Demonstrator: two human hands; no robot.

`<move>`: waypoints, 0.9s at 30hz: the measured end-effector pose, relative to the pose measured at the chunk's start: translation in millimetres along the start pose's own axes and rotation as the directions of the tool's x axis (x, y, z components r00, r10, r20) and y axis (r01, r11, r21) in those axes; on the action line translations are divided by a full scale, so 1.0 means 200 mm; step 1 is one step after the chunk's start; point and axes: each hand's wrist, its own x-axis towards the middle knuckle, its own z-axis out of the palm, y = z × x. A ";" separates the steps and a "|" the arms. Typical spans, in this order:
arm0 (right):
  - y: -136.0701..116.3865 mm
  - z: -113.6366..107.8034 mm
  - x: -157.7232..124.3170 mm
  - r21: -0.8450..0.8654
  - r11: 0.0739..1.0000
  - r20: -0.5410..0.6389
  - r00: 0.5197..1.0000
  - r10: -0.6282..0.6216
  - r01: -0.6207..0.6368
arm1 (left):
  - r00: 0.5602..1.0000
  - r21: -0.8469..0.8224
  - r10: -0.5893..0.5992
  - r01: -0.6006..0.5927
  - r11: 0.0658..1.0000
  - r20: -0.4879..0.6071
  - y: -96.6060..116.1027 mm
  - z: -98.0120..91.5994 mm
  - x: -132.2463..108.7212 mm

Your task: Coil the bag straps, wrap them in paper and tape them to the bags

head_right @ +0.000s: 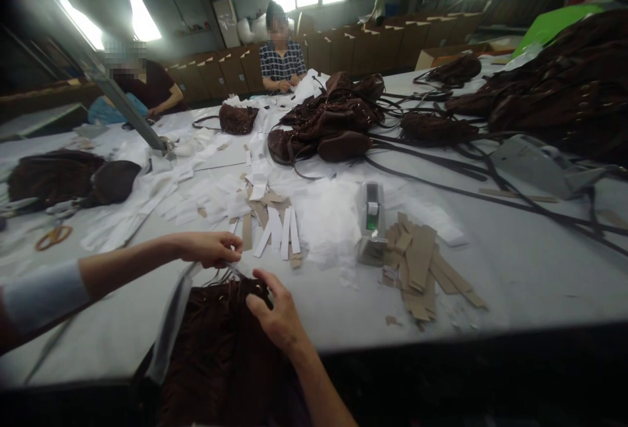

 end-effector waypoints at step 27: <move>0.10 0.03 -0.03 -0.049 0.998 -0.053 0.997 -0.047 0.045 | 0.969 0.190 0.178 -0.211 0.959 0.174 -0.10 0.17 -0.07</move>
